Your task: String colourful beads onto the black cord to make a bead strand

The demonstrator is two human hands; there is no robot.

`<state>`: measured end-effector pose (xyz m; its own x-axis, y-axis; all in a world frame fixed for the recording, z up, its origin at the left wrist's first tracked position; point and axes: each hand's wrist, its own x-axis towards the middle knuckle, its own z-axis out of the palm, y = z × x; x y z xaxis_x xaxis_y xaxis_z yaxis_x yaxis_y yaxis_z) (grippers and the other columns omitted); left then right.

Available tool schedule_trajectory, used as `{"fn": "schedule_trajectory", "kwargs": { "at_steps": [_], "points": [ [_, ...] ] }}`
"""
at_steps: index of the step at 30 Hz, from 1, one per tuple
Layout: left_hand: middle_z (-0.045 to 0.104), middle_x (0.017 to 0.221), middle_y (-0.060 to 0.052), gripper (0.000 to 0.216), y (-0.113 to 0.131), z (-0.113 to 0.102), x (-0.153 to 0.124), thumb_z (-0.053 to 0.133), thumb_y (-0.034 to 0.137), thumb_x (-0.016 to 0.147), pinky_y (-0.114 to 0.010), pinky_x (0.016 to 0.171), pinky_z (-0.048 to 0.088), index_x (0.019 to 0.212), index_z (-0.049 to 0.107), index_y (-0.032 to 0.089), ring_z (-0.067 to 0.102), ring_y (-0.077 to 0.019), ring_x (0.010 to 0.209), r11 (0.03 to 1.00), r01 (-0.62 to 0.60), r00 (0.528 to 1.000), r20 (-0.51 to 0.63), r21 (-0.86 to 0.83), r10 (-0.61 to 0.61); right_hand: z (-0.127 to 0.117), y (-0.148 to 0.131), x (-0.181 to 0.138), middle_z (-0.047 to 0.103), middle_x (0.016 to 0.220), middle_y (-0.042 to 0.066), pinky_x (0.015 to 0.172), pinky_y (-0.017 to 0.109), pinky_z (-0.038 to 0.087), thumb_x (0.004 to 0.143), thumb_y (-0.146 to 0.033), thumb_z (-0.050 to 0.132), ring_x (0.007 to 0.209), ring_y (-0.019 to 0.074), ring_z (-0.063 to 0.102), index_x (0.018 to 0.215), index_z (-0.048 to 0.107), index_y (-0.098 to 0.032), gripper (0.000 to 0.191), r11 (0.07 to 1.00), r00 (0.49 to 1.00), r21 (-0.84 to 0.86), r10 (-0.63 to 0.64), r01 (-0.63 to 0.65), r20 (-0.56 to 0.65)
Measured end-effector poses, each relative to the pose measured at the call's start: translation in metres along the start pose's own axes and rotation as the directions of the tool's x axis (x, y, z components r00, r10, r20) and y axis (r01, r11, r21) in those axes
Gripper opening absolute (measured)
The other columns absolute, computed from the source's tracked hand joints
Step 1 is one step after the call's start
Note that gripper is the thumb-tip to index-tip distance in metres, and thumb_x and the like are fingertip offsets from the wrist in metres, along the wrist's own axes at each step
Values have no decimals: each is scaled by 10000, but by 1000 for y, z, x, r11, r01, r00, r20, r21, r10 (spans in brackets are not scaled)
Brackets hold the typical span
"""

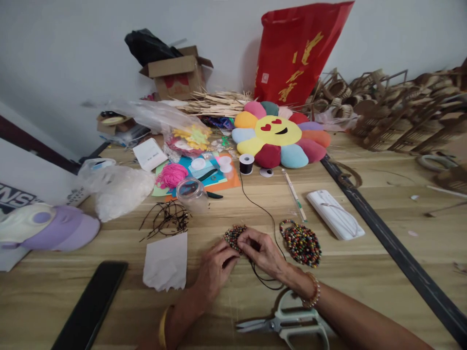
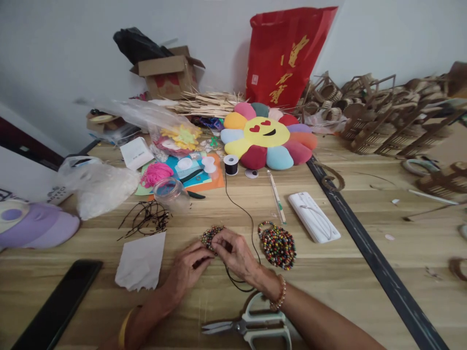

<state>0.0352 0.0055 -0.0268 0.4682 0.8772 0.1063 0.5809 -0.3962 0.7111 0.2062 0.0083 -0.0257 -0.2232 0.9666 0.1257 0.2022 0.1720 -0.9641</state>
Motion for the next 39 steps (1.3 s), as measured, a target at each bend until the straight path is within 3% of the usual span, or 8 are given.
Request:
{"fn": "schedule_trajectory", "kwargs": {
  "at_steps": [7, 11, 16, 21, 32, 39],
  "points": [
    [681, 701, -29, 86, -3, -4, -2, 614, 168, 748, -242, 640, 464, 715, 691, 184, 600, -158, 653, 964, 124, 990, -30, -234, -135, -4, 2, 0, 558, 688, 9, 580, 233, 409, 876, -293, 549, 630, 124, 498, 771, 602, -153, 182, 999, 1000, 27, 20, -20, 11],
    [691, 691, -35, 89, -10, -9, -3, 626, 215, 745, -225, 604, 460, 710, 688, 161, 605, -150, 636, 898, 234, 969, 21, -371, -244, -4, 5, 0, 567, 684, 4, 556, 227, 414, 855, -315, 587, 600, 116, 499, 810, 624, -156, 170, 994, 997, 78, 73, -74, 10],
    [716, 731, -48, 92, -12, -18, -2, 654, 233, 715, -227, 635, 496, 721, 704, 155, 642, -159, 678, 833, 281, 958, 79, -477, -277, -4, 7, 1, 590, 688, 7, 570, 237, 440, 827, -325, 629, 615, 124, 532, 845, 638, -151, 176, 987, 993, 107, 121, -122, 10],
    [747, 769, -55, 110, -15, -23, -1, 678, 240, 689, -257, 703, 536, 748, 732, 165, 676, -186, 741, 777, 351, 931, 109, -523, -348, -5, 0, 2, 590, 696, 24, 624, 258, 432, 874, -279, 575, 661, 137, 530, 755, 637, -153, 184, 999, 998, -29, 30, -28, 56],
    [741, 709, -53, 156, -22, -16, -5, 693, 305, 692, -244, 614, 517, 738, 740, 163, 654, -170, 643, 718, 395, 907, 120, -573, -404, -2, -1, -1, 587, 699, 22, 624, 264, 422, 899, -235, 535, 674, 142, 525, 754, 612, -165, 179, 991, 985, -111, -59, 78, 163],
    [743, 745, -46, 111, -17, -22, -4, 682, 259, 697, -247, 677, 516, 744, 732, 171, 665, -179, 712, 759, 392, 916, 146, -520, -373, -2, 2, -4, 615, 742, 35, 640, 267, 427, 869, -177, 559, 696, 148, 548, 781, 623, -167, 109, 987, 979, -134, -63, 90, 195]
  ]
}}
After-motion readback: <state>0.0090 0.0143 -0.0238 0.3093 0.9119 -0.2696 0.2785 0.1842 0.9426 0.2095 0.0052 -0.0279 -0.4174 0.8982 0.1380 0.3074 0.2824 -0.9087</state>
